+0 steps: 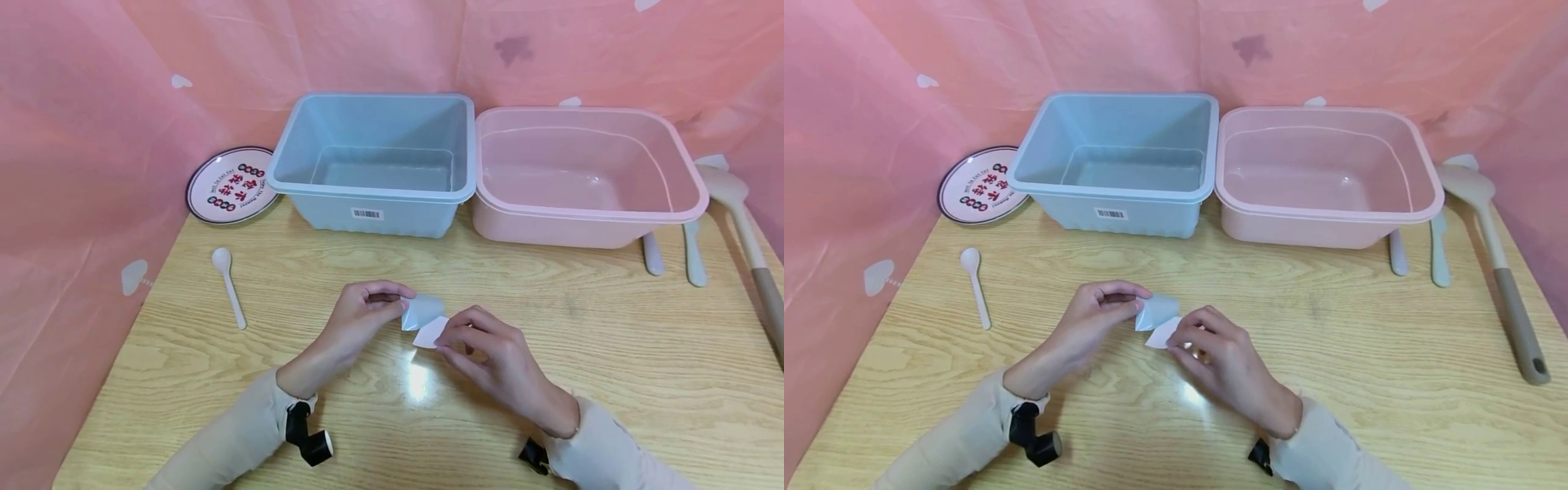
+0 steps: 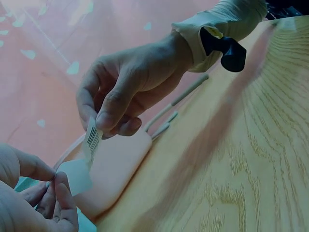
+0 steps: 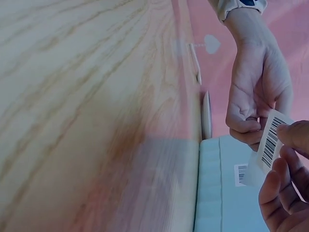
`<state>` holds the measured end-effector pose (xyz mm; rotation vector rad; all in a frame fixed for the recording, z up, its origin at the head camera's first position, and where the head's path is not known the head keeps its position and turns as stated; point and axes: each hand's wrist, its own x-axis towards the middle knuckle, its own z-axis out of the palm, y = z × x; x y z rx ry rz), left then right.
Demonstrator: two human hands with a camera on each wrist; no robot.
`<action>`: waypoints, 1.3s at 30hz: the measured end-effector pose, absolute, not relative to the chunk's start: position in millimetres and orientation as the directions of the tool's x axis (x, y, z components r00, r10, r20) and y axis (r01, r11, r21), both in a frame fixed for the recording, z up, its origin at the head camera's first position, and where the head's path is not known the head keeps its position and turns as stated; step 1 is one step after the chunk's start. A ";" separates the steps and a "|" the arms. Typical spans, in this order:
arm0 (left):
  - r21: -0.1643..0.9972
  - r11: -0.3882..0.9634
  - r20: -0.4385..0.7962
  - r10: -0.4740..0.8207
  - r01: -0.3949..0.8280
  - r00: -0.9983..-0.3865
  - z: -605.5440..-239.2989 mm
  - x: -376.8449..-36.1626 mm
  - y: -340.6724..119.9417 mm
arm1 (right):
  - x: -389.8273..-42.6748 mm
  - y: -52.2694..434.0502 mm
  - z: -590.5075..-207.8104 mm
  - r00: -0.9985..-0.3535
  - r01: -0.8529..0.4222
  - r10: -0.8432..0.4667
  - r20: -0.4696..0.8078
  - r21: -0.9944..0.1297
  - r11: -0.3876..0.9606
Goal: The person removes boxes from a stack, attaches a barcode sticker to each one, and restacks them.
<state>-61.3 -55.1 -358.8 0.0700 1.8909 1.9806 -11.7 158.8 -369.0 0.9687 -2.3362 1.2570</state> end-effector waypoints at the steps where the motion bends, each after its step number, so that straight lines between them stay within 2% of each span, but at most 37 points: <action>1: 0.968 -0.006 -0.237 0.314 -0.252 -0.919 -359.2 -61.7 -55.1 | -11.4 159.1 -368.9 -0.720 -0.693 -0.414 0.557 -0.612 0.381; 11: 0.964 0.023 -0.259 0.275 -0.263 -0.926 -368.8 -66.3 -59.5 | -6.6 164.2 -370.6 -0.749 -0.662 -0.386 0.539 -0.635 0.398; 16: 0.969 0.119 -0.242 0.300 -0.215 -0.923 -377.6 -69.2 -66.6 | -5.4 167.2 -374.8 -0.743 -0.669 -0.378 0.552 -0.634 0.388; 19: 0.962 0.237 -0.215 0.356 -0.135 -0.909 -383.5 -70.2 -69.7 | -5.1 169.1 -375.9 -0.751 -0.660 -0.369 0.548 -0.647 0.381; 23: 0.919 0.391 -0.129 0.416 0.049 -0.900 -388.0 -70.9 -70.4 | -5.2 170.1 -376.4 -0.766 -0.641 -0.360 0.533 -0.673 0.368; 28: 0.856 0.467 -0.025 0.465 0.221 -0.885 -388.8 -70.3 -68.6 | -3.9 169.8 -378.6 -0.768 -0.638 -0.359 0.530 -0.683 0.356; 33: 0.803 0.517 0.012 0.485 0.297 -0.875 -387.1 -68.6 -67.1 | -2.8 170.2 -380.3 -0.772 -0.633 -0.358 0.526 -0.687 0.356; 39: 0.734 0.600 0.038 0.430 0.317 -0.902 -383.6 -68.2 -68.4 | -5.5 169.1 -380.0 -0.766 -0.640 -0.366 0.529 -0.680 0.357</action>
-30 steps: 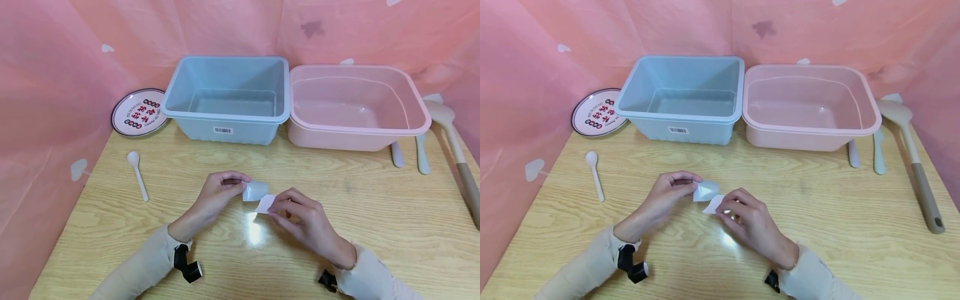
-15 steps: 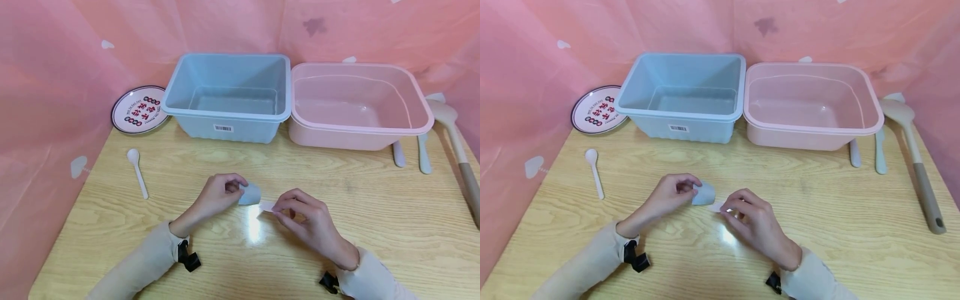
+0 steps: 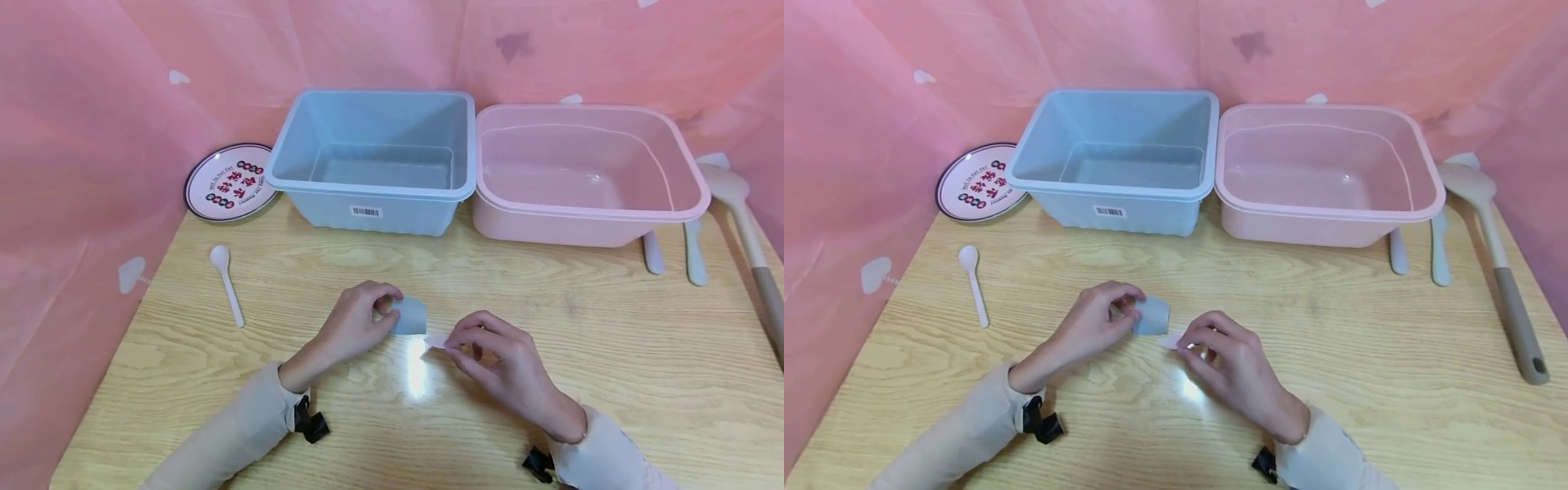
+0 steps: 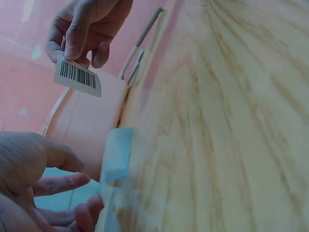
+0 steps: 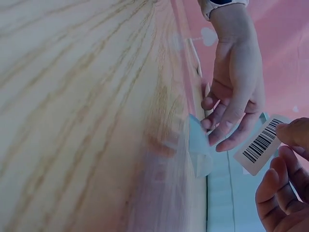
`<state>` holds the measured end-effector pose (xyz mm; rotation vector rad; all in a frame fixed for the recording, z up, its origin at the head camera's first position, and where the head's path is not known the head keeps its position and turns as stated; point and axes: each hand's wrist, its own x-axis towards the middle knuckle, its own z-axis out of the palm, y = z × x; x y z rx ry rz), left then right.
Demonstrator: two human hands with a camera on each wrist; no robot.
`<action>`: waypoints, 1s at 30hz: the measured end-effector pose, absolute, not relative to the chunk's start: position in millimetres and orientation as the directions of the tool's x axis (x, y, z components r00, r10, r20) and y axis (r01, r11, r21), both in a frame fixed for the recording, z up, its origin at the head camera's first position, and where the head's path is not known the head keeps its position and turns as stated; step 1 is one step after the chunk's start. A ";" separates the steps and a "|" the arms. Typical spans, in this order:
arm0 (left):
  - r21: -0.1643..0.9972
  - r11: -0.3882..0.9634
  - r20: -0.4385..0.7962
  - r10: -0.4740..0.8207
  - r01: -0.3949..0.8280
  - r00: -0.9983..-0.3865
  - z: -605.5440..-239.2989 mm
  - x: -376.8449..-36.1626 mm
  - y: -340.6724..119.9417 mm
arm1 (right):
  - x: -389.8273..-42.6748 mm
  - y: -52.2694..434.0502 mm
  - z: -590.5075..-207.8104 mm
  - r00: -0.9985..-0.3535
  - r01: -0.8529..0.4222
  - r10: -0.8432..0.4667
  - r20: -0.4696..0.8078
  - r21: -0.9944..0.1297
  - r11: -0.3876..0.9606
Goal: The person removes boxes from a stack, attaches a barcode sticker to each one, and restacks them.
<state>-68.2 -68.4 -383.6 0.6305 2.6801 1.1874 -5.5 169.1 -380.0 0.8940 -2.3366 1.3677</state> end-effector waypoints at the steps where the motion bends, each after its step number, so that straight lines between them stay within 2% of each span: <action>1: 0.739 0.595 0.053 0.416 0.316 -0.908 -383.2 -68.1 -68.6 | -5.9 169.0 -379.7 -0.766 -0.640 -0.366 0.528 -0.678 0.361; 4: 0.785 0.517 0.142 0.387 0.342 -0.911 -381.6 -67.9 -68.1 | -6.6 168.7 -379.0 -0.768 -0.638 -0.363 0.527 -0.673 0.373; 7: 0.822 0.366 0.270 0.423 0.436 -0.865 -378.4 -66.1 -65.1 | -6.8 168.7 -378.1 -0.775 -0.631 -0.356 0.521 -0.671 0.390; 10: 0.777 0.238 0.394 0.538 0.582 -0.745 -373.9 -61.8 -60.2 | -7.1 168.7 -377.4 -0.778 -0.628 -0.350 0.522 -0.669 0.397; 14: 0.602 0.205 0.484 0.675 0.772 -0.557 -370.0 -54.6 -53.7 | -8.1 168.0 -377.5 -0.769 -0.639 -0.348 0.537 -0.659 0.396; 17: 0.496 0.220 0.502 0.717 0.840 -0.484 -368.7 -50.7 -50.3 | -8.2 167.8 -378.0 -0.764 -0.645 -0.345 0.545 -0.654 0.394; 20: 0.463 0.234 0.510 0.719 0.855 -0.473 -368.3 -48.9 -48.6 | -7.7 168.2 -378.2 -0.767 -0.641 -0.341 0.543 -0.654 0.401; 25: 0.480 0.248 0.529 0.684 0.842 -0.503 -369.1 -48.5 -48.0 | -7.4 168.7 -377.1 -0.772 -0.635 -0.324 0.546 -0.657 0.406; 28: 0.530 0.225 0.574 0.614 0.817 -0.542 -369.8 -49.5 -46.9 | -9.1 168.6 -375.5 -0.765 -0.641 -0.256 0.591 -0.660 0.392; 30: 0.609 0.194 0.587 0.542 0.769 -0.601 -369.3 -50.3 -46.2 | -10.4 169.3 -373.4 -0.771 -0.629 -0.186 0.609 -0.680 0.377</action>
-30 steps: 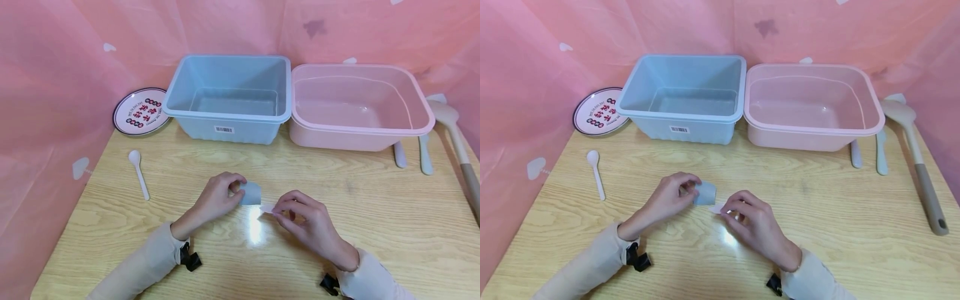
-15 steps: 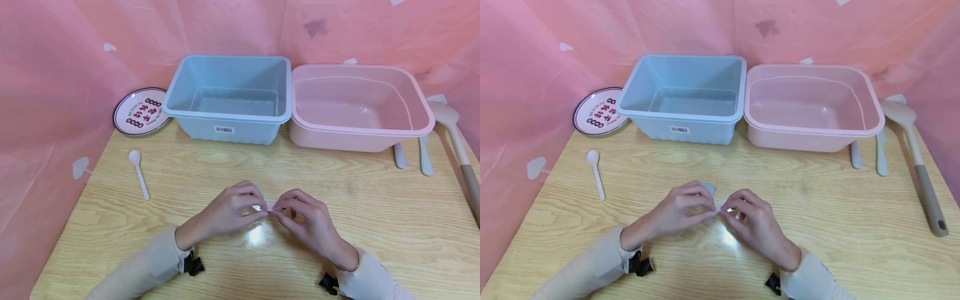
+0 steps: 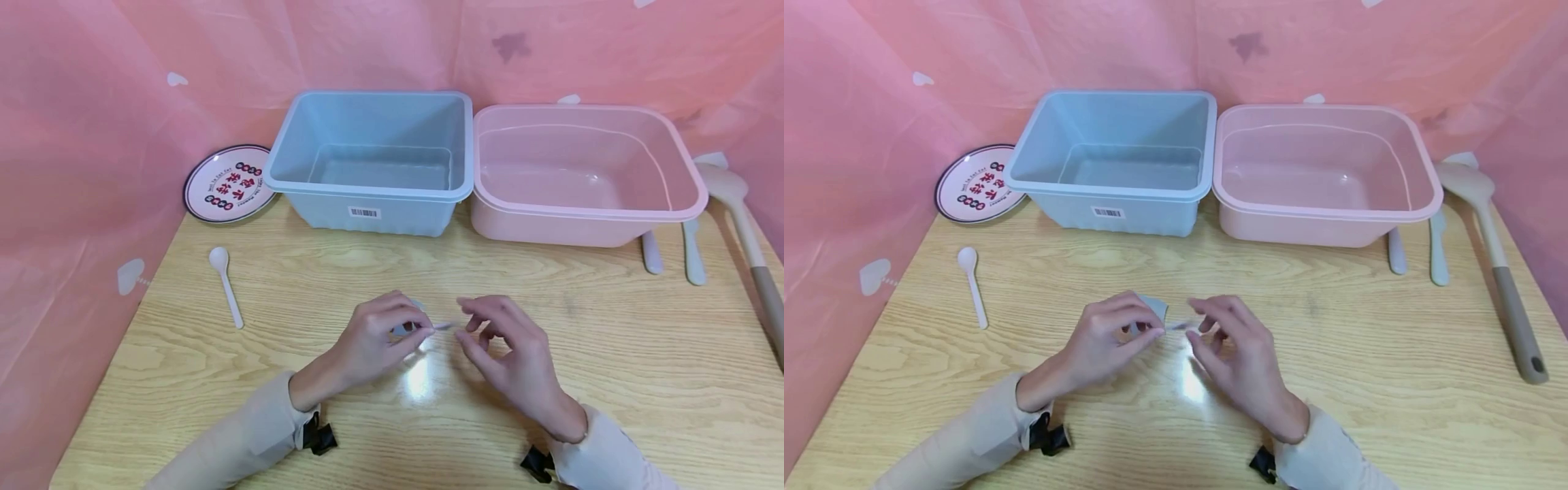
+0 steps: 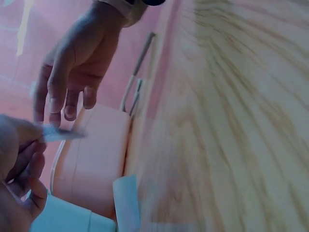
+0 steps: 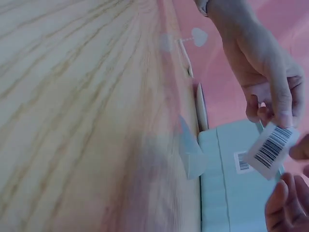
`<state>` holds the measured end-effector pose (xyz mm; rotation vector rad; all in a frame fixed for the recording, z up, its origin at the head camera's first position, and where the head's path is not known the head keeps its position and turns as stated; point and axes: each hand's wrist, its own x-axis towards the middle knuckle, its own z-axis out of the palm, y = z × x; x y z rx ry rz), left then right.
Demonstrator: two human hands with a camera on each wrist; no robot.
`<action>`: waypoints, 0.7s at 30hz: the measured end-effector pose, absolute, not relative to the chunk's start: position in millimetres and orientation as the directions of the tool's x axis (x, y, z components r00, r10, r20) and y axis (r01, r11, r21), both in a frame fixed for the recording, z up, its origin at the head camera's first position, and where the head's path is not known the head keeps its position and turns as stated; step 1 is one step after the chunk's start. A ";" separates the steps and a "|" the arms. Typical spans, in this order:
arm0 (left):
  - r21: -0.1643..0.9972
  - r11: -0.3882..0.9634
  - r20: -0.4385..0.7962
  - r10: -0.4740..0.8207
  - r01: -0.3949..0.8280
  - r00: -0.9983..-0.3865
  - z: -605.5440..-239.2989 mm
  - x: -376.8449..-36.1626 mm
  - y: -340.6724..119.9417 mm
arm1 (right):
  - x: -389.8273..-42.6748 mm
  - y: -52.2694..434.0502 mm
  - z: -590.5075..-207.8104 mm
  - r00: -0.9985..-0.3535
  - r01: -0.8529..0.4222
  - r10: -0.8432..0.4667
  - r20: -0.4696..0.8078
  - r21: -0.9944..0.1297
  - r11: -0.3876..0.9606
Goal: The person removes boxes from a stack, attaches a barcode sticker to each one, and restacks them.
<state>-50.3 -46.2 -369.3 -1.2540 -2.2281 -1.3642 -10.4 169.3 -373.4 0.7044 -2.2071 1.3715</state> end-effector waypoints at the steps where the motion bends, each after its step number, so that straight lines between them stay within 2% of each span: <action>1: 0.659 0.178 0.578 0.503 0.731 -0.643 -368.6 -50.6 -45.8 | -10.8 170.2 -372.3 -0.779 -0.616 -0.150 0.609 -0.695 0.371; 5: 0.876 0.093 0.413 0.362 0.473 -0.836 -364.9 -50.9 -44.9 | -9.6 173.7 -368.7 -0.863 -0.488 -0.056 0.502 -0.799 0.351; 8: 0.959 0.025 0.262 0.308 0.283 -0.915 -363.1 -51.7 -42.2 | -9.3 174.5 -368.1 -0.915 -0.393 -0.044 0.402 -0.860 0.325; 12: 0.983 -0.004 0.175 0.313 0.183 -0.933 -363.0 -53.5 -36.0 | -11.4 171.9 -367.4 -0.941 -0.333 -0.033 0.337 -0.901 0.277; 21: 0.982 0.032 0.164 0.345 0.187 -0.924 -367.1 -57.5 -26.6 | -14.0 175.5 -368.0 -0.967 -0.230 0.065 0.245 -0.957 0.178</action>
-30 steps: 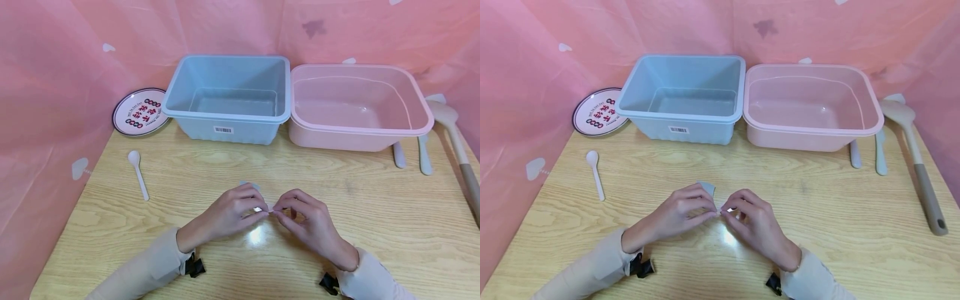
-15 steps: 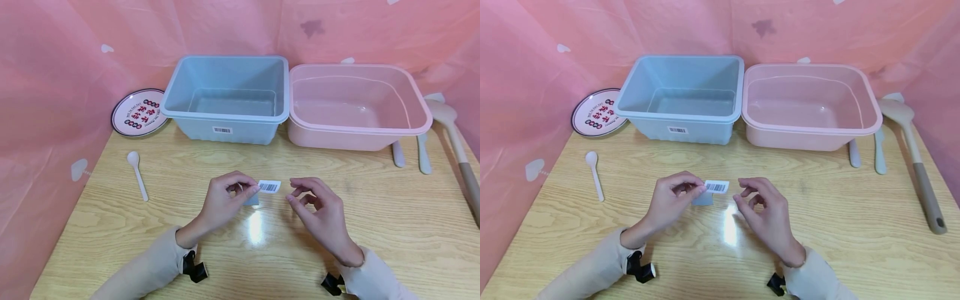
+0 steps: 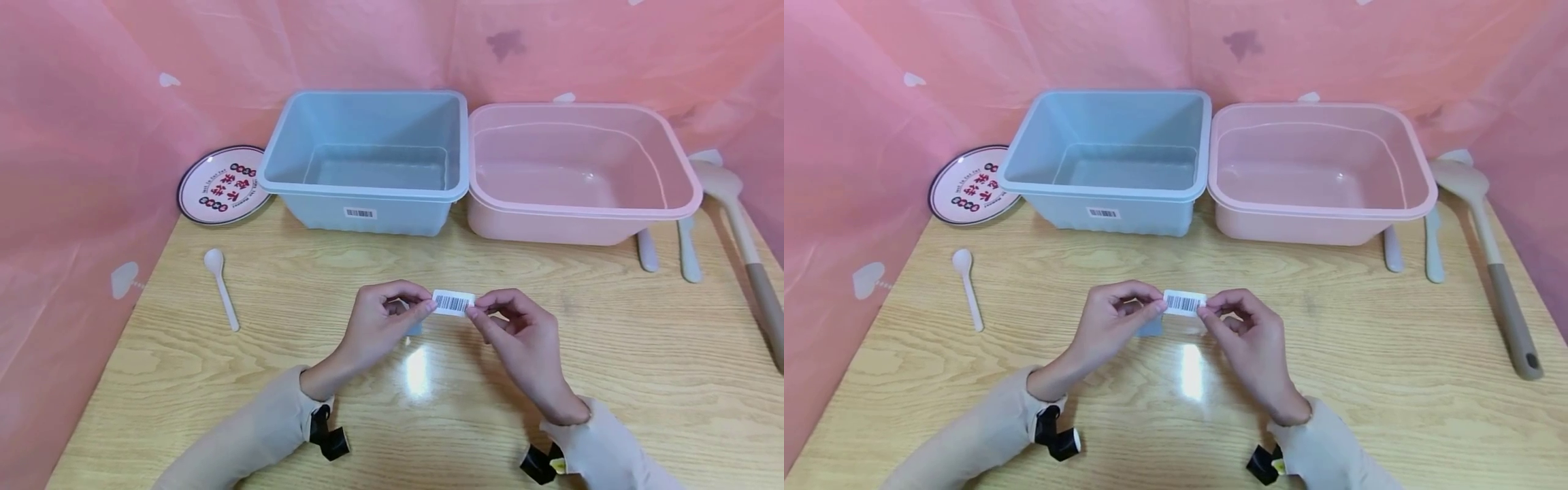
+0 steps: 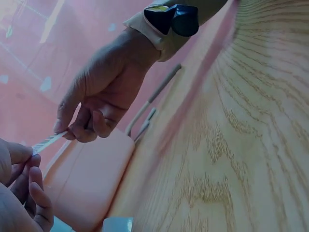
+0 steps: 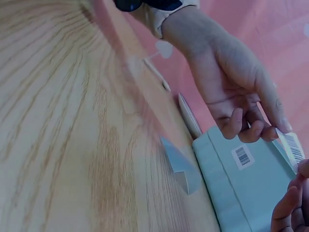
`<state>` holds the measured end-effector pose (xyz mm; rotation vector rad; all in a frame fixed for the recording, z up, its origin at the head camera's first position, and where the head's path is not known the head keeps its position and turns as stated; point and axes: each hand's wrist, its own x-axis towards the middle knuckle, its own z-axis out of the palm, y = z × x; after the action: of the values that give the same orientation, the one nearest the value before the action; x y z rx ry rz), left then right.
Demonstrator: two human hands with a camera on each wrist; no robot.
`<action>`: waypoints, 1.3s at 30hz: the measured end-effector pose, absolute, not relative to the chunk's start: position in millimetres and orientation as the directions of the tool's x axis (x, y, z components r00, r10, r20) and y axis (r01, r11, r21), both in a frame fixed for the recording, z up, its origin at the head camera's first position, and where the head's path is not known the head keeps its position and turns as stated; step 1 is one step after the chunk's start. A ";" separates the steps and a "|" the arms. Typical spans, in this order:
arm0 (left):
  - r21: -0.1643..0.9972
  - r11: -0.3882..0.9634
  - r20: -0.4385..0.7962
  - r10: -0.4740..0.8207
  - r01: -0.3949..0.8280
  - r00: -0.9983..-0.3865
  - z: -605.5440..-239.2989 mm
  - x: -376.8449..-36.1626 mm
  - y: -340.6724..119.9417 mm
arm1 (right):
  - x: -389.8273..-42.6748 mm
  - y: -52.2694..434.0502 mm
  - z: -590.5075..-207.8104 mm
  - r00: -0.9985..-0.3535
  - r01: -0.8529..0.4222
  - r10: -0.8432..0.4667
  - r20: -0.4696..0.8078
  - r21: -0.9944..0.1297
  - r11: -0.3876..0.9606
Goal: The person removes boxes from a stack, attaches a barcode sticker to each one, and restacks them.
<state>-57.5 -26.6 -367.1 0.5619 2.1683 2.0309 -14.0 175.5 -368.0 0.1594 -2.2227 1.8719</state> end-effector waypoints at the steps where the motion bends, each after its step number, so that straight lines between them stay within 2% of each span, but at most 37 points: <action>1: 0.981 0.046 0.161 0.351 0.188 -0.922 -367.3 -58.5 -25.4 | -13.7 176.6 -368.3 -0.968 -0.224 0.078 0.238 -0.961 0.160; 5: 0.968 0.124 0.154 0.385 0.217 -0.910 -366.3 -65.8 -18.6 | -14.1 182.2 -369.9 -0.964 -0.208 0.127 0.232 -0.962 0.177; 10: 0.929 0.197 0.207 0.422 0.313 -0.882 -364.6 -77.2 -2.5 | -16.3 191.3 -371.2 -0.955 -0.152 0.211 0.206 -0.957 0.246; 20: 0.887 0.208 0.289 0.444 0.412 -0.848 -363.4 -95.6 38.5 | -26.1 219.6 -368.7 -0.924 -0.080 0.342 0.173 -0.960 0.269; 29: 0.861 0.283 0.272 0.445 0.422 -0.853 -364.3 -111.9 65.7 | -38.2 243.1 -367.8 -0.913 -0.068 0.349 0.210 -0.923 0.379; 35: 0.793 0.401 0.286 0.421 0.459 -0.861 -367.2 -124.7 88.3 | -49.2 262.0 -370.6 -0.903 -0.038 0.366 0.223 -0.893 0.449; 39: 0.772 0.432 0.309 0.386 0.466 -0.869 -370.4 -132.3 103.3 | -55.9 271.9 -373.8 -0.887 -0.027 0.394 0.242 -0.878 0.478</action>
<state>-132.3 103.3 -370.4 0.8145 2.7299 1.5160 -55.9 271.9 -373.8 -0.3063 -2.3160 1.3859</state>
